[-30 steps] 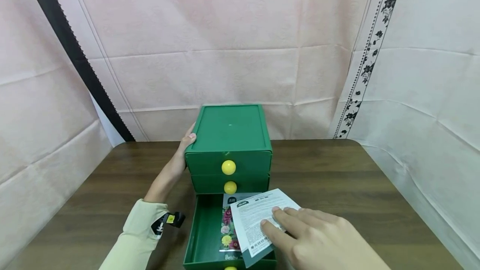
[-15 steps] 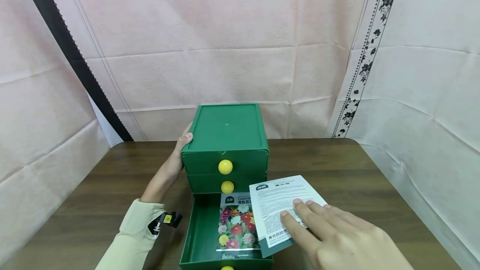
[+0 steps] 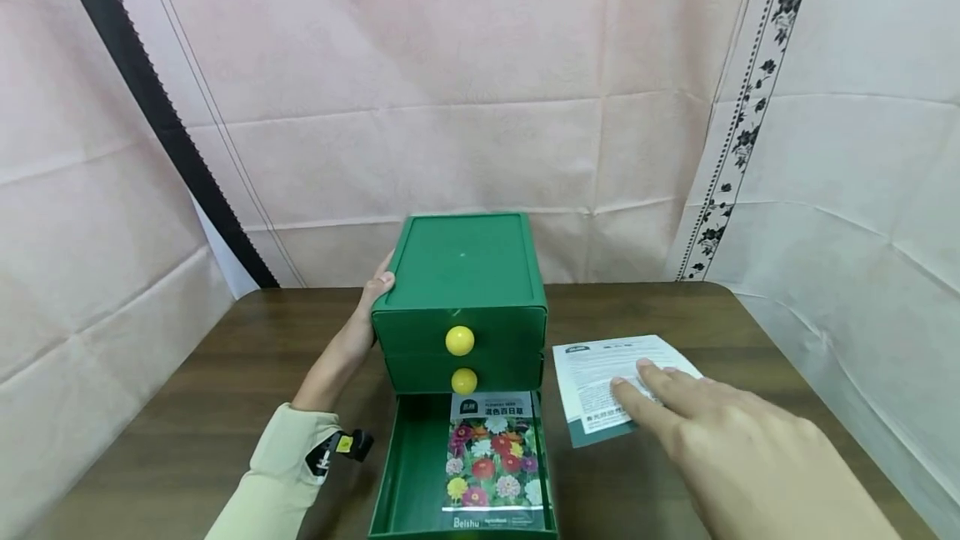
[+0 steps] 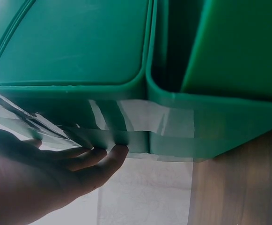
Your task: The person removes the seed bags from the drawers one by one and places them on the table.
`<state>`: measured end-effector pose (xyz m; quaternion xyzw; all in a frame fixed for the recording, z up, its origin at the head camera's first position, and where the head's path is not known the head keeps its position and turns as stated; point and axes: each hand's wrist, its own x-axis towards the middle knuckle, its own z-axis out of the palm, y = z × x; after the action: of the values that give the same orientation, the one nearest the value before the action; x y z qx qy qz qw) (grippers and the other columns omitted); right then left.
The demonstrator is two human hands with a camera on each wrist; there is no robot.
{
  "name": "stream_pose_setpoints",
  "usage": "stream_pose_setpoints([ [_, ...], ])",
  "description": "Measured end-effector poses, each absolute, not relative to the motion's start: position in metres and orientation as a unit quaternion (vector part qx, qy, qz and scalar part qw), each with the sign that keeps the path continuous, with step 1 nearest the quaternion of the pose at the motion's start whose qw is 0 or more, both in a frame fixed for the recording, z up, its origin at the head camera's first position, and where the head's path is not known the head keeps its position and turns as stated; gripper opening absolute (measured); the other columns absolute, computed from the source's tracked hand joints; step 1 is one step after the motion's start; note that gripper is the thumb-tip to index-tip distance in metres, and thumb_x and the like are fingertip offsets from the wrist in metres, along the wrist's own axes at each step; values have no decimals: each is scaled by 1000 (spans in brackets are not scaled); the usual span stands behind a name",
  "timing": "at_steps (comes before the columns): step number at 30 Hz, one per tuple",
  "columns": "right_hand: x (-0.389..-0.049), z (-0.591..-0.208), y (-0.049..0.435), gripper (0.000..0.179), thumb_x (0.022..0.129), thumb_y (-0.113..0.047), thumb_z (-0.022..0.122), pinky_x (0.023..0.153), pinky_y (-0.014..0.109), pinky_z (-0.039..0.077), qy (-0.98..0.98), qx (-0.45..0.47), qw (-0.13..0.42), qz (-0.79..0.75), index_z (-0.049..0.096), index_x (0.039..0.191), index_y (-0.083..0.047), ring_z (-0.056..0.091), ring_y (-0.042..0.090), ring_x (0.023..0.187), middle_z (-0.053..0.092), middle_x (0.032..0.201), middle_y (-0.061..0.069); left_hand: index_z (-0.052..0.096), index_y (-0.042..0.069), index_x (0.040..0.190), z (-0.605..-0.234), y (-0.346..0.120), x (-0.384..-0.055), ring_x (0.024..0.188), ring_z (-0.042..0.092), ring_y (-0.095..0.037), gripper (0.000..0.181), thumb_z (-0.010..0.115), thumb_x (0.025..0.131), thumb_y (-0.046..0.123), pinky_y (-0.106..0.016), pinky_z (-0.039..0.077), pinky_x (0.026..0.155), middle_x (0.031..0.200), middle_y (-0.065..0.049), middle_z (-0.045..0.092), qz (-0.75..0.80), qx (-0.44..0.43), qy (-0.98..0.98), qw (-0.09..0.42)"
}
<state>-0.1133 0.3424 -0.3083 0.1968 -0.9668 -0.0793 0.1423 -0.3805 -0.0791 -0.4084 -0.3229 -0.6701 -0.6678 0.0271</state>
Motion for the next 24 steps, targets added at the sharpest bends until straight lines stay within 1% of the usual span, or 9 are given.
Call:
stream_pose_setpoints([
  [2,-118,-305,338,82,77,2,85,48,27,33,-971,170,153,-68,65,144,-40,72,25,106,64,147,-2,4,28,171,-411,-79,-384,158,15,-30,78,36,105,52,-64,18,122,176,-4,8,-666,-306,-680,23],
  [3,-120,-303,336,79,78,4,82,47,27,30,-972,165,154,-63,67,143,-38,73,24,101,65,146,-1,-4,26,171,-393,-76,-356,158,8,-35,78,30,105,52,-71,11,120,176,-8,-1,-649,-275,-710,2],
  [7,-135,-291,324,70,79,8,82,52,34,46,-973,185,134,-44,70,138,-29,73,22,93,69,139,5,-8,14,170,-344,-63,-298,159,4,-40,75,22,106,40,-69,11,122,175,-16,-4,-633,-243,-735,-12],
  [11,-154,-287,314,61,80,12,80,63,39,55,-970,213,116,-23,75,129,-24,74,22,92,72,133,9,-5,19,170,-348,-62,-300,159,5,-38,74,24,107,42,-70,9,122,175,-13,-2,-634,-237,-736,-3],
  [14,-169,-288,310,52,85,11,76,59,37,51,-971,217,95,-5,78,124,-23,75,27,91,74,130,11,-2,26,171,-360,-63,-311,159,6,-36,74,26,106,49,-71,10,121,175,-9,1,-634,-236,-737,10],
  [17,-180,-289,307,45,90,7,72,60,41,52,-973,217,73,13,80,121,-25,75,32,95,75,126,10,0,26,171,-359,-63,-311,158,9,-36,74,26,106,49,-71,11,121,175,-9,3,-634,-235,-737,12],
  [20,-189,-290,305,42,95,4,68,62,35,51,-971,230,60,39,80,111,-33,71,15,85,77,105,-4,-1,25,171,-360,-64,-311,158,10,-37,74,25,106,48,-70,12,121,174,-11,4,-634,-236,-736,12],
  [22,-193,-292,306,44,97,4,66,64,30,51,-966,246,55,59,78,107,-37,64,3,80,73,98,-13,-1,25,171,-361,-64,-311,158,9,-37,74,25,106,48,-70,12,121,174,-12,4,-634,-236,-736,11],
  [24,-198,-294,307,48,99,5,63,66,25,49,-961,258,50,81,73,100,-42,55,-3,75,63,85,-20,-2,25,171,-361,-63,-311,158,9,-37,74,25,106,48,-71,11,121,174,-12,4,-633,-237,-737,10],
])
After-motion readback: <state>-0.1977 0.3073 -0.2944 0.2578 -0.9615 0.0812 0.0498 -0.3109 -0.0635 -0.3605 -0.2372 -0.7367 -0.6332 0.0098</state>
